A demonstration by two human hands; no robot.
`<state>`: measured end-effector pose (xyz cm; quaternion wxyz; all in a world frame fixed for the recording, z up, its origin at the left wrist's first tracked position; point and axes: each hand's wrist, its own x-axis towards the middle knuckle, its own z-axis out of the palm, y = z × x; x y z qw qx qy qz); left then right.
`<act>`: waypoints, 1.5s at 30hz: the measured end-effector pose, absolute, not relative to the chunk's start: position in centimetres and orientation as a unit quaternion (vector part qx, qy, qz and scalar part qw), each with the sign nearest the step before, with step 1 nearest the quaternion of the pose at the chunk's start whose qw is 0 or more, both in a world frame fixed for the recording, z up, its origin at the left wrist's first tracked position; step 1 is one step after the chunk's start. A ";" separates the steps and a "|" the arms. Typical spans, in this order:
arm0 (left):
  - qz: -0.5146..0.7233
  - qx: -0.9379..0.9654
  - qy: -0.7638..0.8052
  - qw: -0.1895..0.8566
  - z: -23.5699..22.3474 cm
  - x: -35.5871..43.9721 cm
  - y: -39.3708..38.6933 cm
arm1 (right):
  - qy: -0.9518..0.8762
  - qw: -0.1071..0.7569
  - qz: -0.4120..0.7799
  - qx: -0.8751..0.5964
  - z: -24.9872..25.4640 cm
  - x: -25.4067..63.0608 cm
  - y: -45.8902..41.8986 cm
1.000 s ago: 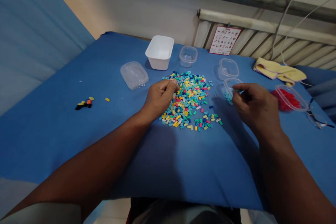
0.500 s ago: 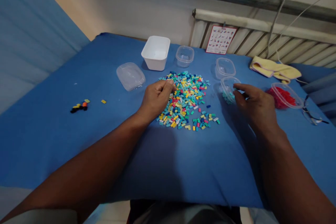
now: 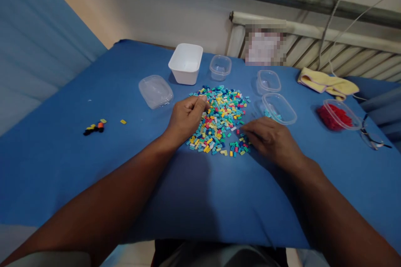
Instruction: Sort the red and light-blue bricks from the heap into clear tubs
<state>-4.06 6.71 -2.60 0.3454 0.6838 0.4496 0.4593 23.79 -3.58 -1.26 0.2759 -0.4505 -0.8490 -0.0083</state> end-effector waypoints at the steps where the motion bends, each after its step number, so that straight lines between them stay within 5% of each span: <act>1: 0.459 0.684 0.450 0.344 -2.7 -4.1 6.7 | -0.853 0.267 0.009 -0.448 -1.6 23.6 -3.6; 16: 0.464 0.686 0.443 0.343 -2.7 -4.0 6.6 | -0.838 0.199 0.082 -0.501 -1.3 23.4 -4.3; 27: 0.464 0.688 0.437 0.347 -2.7 -4.0 6.6 | -0.856 0.283 0.080 -0.425 -0.8 19.8 -4.7; 45: 0.460 0.692 0.441 0.340 -2.9 -4.0 6.7 | -0.875 0.225 0.097 -0.417 -1.6 17.5 -4.9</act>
